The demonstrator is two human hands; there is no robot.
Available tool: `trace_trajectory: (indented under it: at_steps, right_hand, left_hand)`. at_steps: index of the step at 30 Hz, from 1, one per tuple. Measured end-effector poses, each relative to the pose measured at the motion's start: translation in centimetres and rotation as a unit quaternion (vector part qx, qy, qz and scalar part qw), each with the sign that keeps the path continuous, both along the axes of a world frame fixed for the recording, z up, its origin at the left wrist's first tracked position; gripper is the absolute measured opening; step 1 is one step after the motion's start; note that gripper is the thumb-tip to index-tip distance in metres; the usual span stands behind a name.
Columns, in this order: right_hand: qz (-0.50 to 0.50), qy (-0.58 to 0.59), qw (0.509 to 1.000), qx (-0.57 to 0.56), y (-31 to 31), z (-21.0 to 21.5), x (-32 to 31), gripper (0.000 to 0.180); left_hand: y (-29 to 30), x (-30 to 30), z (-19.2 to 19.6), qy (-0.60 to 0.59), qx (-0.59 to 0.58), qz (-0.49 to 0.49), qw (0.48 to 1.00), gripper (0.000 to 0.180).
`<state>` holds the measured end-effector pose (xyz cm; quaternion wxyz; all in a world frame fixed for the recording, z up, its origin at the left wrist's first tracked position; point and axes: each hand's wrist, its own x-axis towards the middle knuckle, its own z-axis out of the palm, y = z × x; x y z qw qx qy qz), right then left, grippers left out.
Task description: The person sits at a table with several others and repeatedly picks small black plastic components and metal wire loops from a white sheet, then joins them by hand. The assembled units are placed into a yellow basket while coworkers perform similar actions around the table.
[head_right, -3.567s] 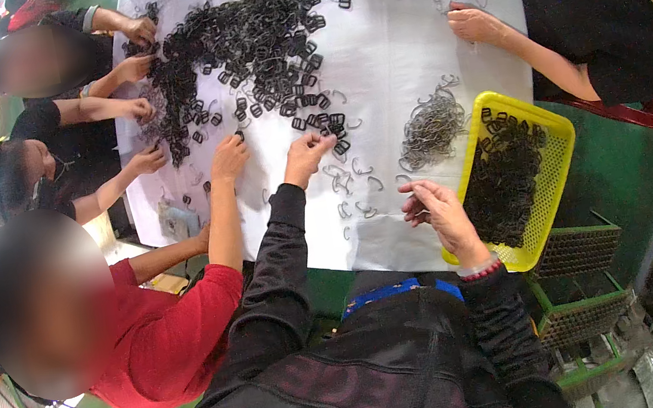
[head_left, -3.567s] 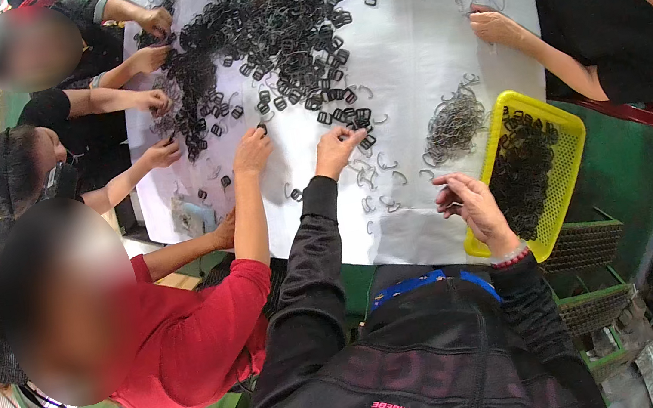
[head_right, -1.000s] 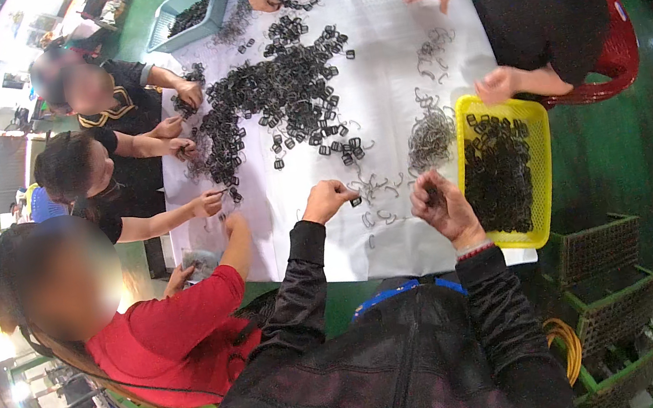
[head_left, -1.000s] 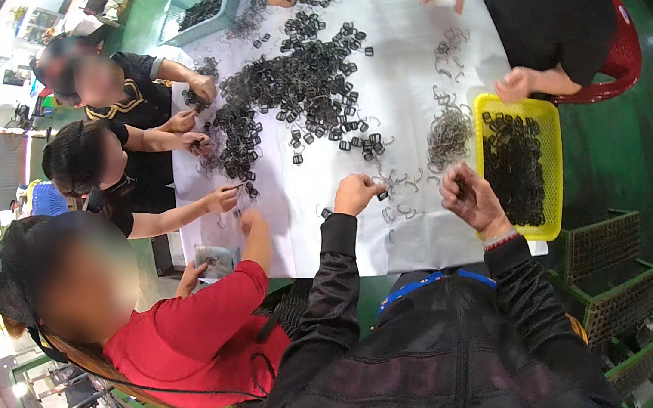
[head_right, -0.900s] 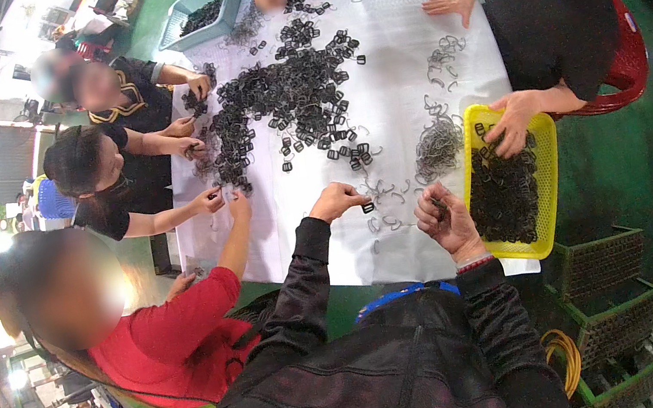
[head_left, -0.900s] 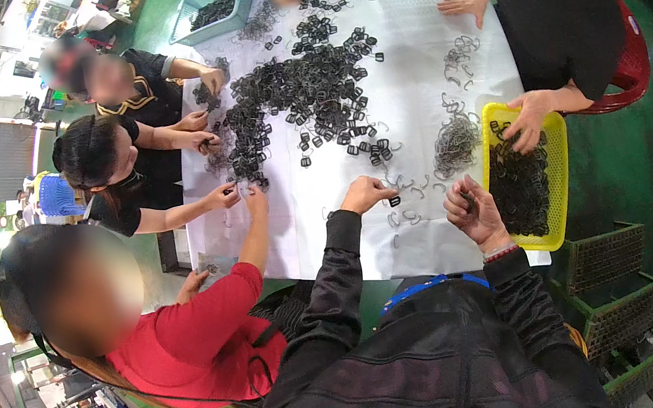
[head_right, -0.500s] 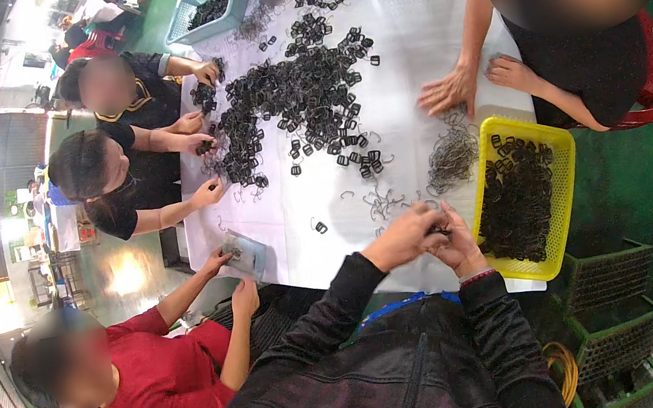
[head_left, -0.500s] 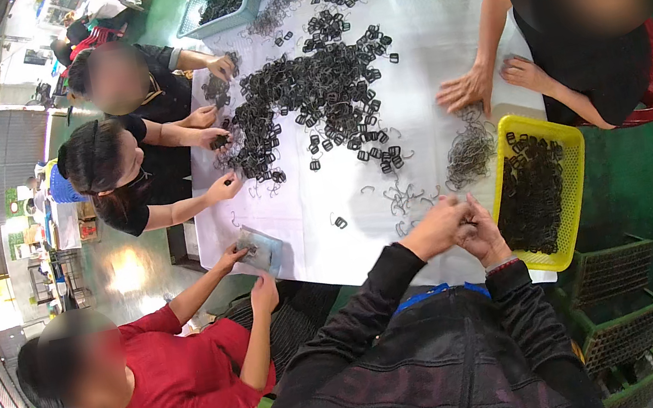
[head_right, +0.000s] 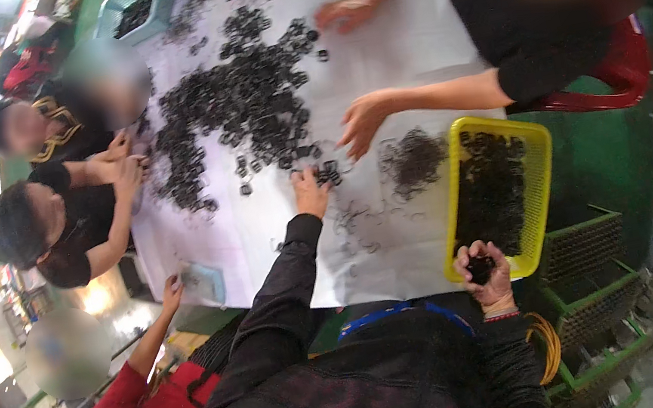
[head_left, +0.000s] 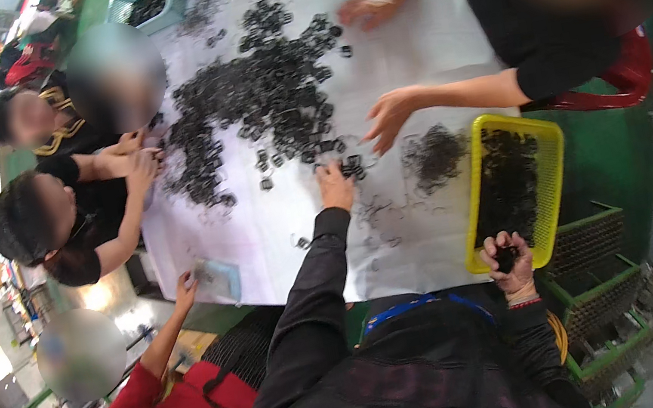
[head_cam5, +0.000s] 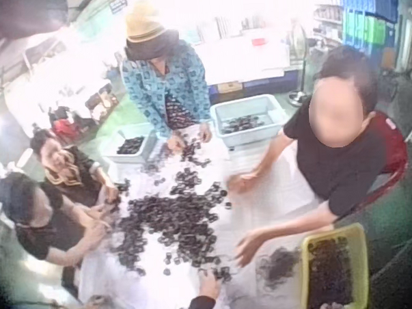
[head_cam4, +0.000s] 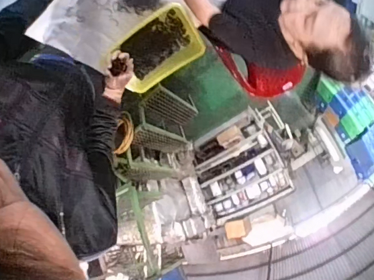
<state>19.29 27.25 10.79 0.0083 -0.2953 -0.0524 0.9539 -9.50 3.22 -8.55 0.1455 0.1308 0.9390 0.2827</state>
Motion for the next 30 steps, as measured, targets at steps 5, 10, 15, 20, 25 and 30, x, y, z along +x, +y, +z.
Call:
trace_trajectory:
  at_steps: [5, 10, 15, 20, 25, 30]
  right_hand:
    - [-0.005, 0.002, 0.999, -0.041, -0.9, 0.3, -0.8, 0.033]
    - [0.049, 0.034, 0.996, -0.061, -3.6, 0.3, -4.5, 0.040]
    - [0.157, 0.085, 0.984, -0.024, -6.2, 0.1, -6.0, 0.037]
    - [0.191, 0.065, 0.978, -0.062, -6.5, 0.2, -4.7, 0.032]
    - [0.066, 0.043, 0.992, -0.099, -6.1, 1.4, -3.3, 0.039]
    - [0.024, 0.095, 0.980, -0.174, -6.3, 1.2, -5.1, 0.049]
  left_hand:
    - [0.8, -0.1, 1.0, -0.076, 0.082, -0.041, 0.993, 0.048]
    - [-1.2, -0.8, 5.4, -0.437, 0.489, 0.210, 0.725, 0.017]
    - [-1.5, -2.4, 6.7, -0.448, 0.344, 0.142, 0.813, 0.032]
    - [1.3, -1.9, 4.1, -0.111, -0.009, -0.072, 0.991, 0.047]
    - [1.8, 0.1, 1.1, -0.069, -0.079, -0.147, 0.984, 0.041]
    - [0.4, 0.1, 1.3, -0.087, 0.081, -0.137, 0.983, 0.026]
